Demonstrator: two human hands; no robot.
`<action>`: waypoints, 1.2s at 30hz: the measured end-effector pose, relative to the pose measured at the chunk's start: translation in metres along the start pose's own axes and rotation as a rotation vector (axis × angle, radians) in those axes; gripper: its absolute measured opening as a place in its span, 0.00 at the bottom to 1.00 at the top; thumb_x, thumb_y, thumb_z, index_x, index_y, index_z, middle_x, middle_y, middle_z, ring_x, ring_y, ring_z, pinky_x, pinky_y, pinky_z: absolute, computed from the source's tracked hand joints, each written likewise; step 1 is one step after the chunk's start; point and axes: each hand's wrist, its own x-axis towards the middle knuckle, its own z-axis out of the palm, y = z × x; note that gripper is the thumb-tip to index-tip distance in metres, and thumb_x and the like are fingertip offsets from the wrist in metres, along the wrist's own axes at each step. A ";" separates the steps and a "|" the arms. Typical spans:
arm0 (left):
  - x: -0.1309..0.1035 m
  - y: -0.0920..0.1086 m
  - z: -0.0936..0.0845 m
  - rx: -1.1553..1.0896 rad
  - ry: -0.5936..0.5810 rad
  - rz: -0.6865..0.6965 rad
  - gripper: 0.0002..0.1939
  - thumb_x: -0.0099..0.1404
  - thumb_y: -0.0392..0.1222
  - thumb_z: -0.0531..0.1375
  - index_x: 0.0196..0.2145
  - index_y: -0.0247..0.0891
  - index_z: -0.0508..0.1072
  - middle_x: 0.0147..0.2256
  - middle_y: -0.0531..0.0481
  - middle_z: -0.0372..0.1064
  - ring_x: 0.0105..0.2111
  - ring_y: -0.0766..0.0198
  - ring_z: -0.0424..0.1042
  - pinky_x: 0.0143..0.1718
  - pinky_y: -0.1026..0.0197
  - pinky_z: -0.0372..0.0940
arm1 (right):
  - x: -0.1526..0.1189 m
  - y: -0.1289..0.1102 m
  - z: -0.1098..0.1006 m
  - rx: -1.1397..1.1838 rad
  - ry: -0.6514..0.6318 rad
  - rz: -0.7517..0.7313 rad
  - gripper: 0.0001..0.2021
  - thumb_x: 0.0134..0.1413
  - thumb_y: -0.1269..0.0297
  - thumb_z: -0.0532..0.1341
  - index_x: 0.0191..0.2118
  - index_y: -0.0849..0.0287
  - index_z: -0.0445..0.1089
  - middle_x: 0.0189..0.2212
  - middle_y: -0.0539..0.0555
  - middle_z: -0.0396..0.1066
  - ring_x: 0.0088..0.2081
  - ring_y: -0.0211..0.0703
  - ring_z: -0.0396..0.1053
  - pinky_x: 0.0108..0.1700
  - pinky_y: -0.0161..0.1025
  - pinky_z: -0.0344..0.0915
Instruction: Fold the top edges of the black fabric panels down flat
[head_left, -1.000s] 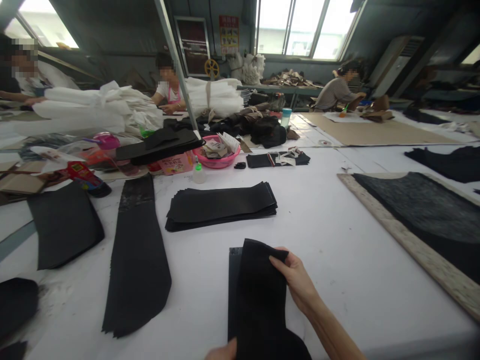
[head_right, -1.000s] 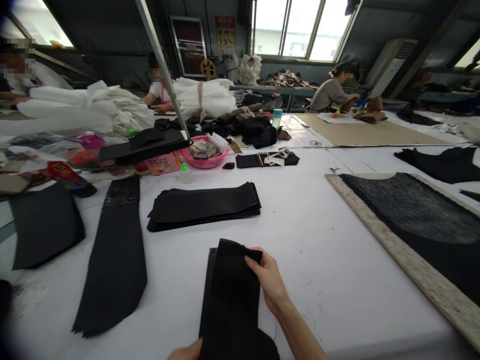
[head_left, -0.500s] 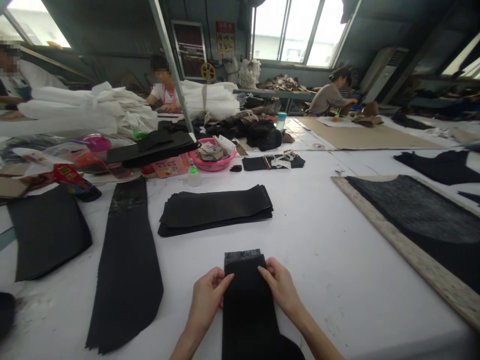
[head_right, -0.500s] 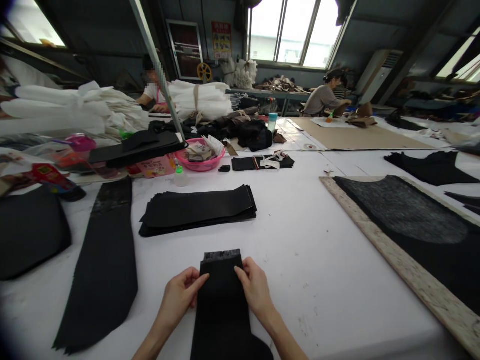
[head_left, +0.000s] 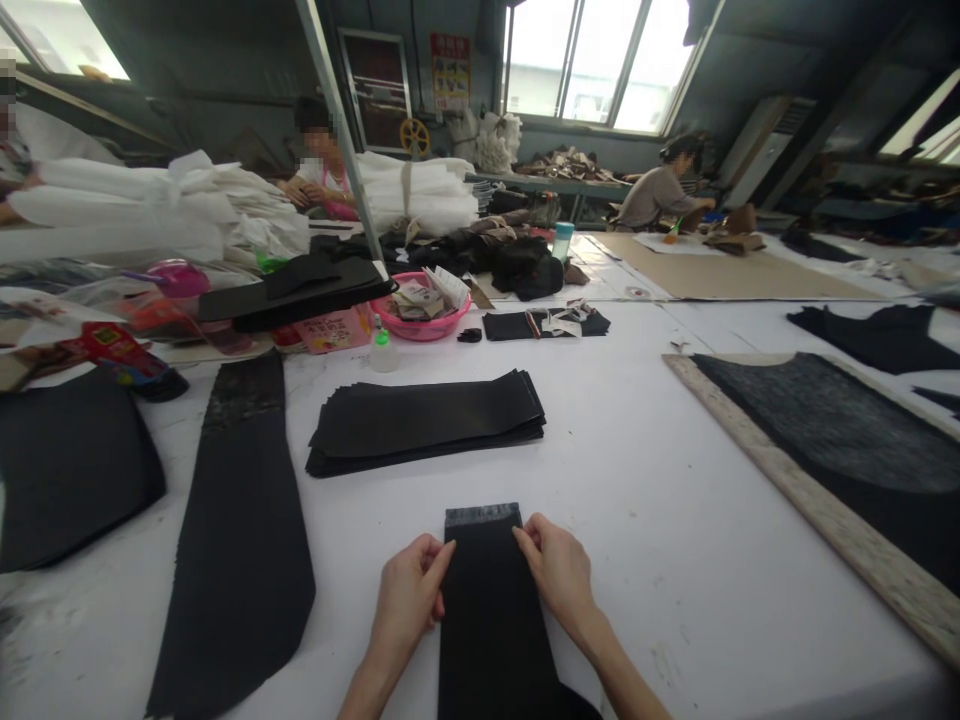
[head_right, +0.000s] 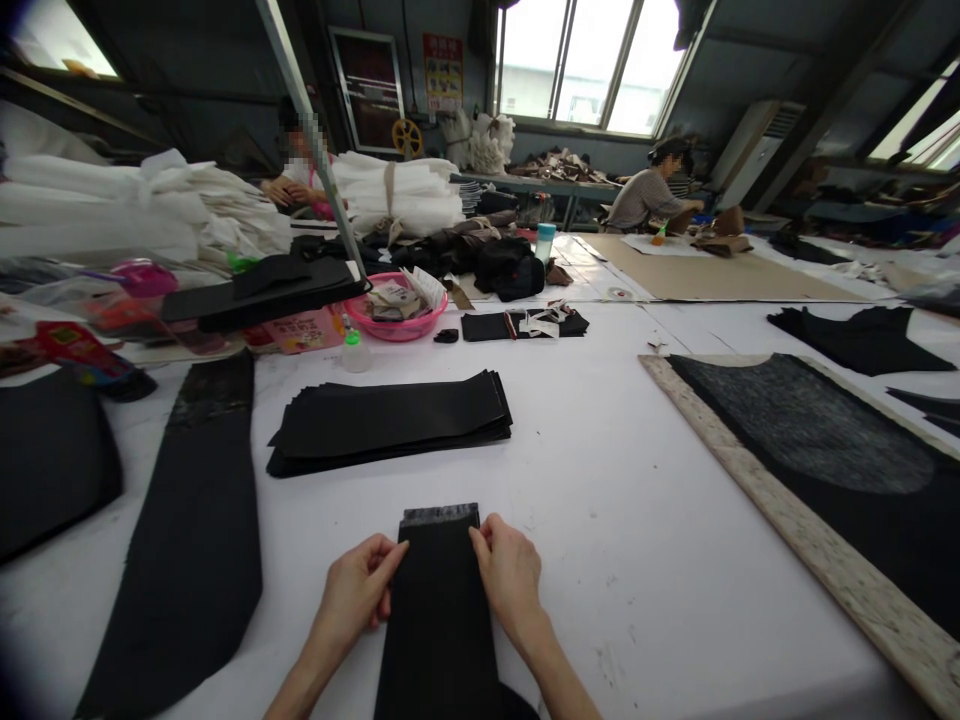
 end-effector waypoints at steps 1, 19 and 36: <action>0.001 0.000 0.001 0.004 0.009 0.000 0.21 0.63 0.60 0.52 0.24 0.39 0.64 0.09 0.58 0.58 0.09 0.68 0.57 0.11 0.70 0.47 | 0.001 0.000 0.000 -0.014 0.000 0.002 0.13 0.62 0.58 0.54 0.28 0.55 0.65 0.23 0.50 0.71 0.27 0.43 0.67 0.28 0.35 0.47; 0.013 -0.005 0.006 0.179 0.062 0.013 0.21 0.67 0.56 0.52 0.22 0.40 0.64 0.11 0.59 0.61 0.10 0.67 0.64 0.18 0.67 0.55 | 0.002 0.004 0.006 -0.097 -0.007 0.017 0.13 0.65 0.59 0.52 0.30 0.55 0.66 0.23 0.49 0.71 0.27 0.42 0.68 0.28 0.35 0.47; 0.013 0.006 0.005 0.273 0.071 -0.019 0.20 0.67 0.53 0.51 0.22 0.40 0.64 0.10 0.59 0.60 0.11 0.66 0.65 0.18 0.66 0.55 | 0.004 0.003 0.004 -0.110 -0.029 0.013 0.13 0.66 0.58 0.52 0.30 0.55 0.64 0.22 0.48 0.70 0.27 0.42 0.68 0.28 0.35 0.47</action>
